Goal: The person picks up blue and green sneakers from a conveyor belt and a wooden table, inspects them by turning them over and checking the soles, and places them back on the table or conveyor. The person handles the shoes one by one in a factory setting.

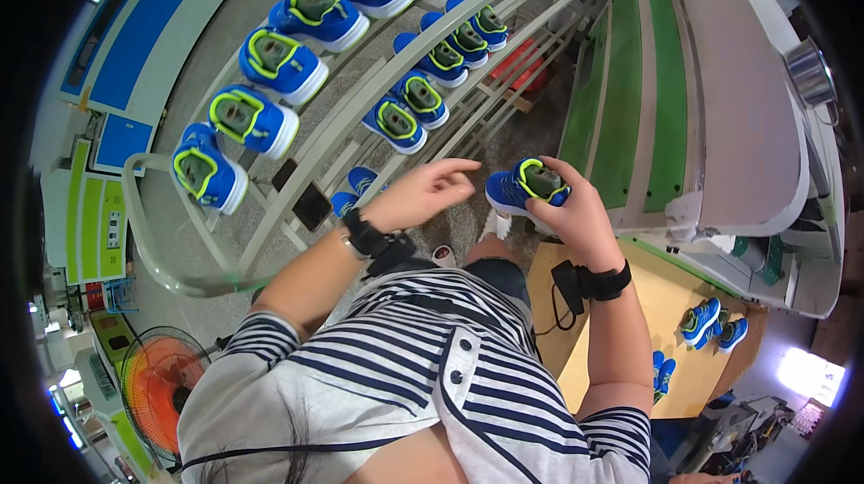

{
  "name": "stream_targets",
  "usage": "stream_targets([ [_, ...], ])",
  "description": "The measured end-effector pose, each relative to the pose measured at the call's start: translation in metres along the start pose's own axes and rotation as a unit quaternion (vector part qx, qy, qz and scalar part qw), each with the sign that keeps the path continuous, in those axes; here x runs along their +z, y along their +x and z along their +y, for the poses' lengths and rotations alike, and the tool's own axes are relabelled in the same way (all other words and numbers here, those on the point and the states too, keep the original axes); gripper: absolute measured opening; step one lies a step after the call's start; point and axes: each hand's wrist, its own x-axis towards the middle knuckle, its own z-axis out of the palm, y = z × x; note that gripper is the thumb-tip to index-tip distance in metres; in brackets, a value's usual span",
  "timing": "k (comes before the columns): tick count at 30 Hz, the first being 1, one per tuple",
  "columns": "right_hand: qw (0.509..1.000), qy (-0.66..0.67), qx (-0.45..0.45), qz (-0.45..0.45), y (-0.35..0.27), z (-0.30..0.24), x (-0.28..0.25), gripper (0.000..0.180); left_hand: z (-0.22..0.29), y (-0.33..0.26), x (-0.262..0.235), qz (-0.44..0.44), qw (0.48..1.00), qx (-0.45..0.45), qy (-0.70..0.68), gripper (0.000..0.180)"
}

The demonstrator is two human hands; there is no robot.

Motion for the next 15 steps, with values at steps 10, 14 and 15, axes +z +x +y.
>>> stream_targets([
  [10,0.984,0.067,-0.053,0.159,0.164,0.038,-0.057,0.062,-0.003,0.012,-0.065,0.402,0.874,0.041,0.271,0.031],
  [14,0.964,0.101,-0.102,0.224,0.242,0.035,-0.066,0.062,-0.005,0.053,-0.084,0.374,0.825,0.038,0.422,0.054],
  [15,0.959,0.088,-0.124,0.239,0.261,0.04,-0.067,0.062,0.001,0.067,-0.087,0.368,0.817,0.051,0.442,0.058],
])
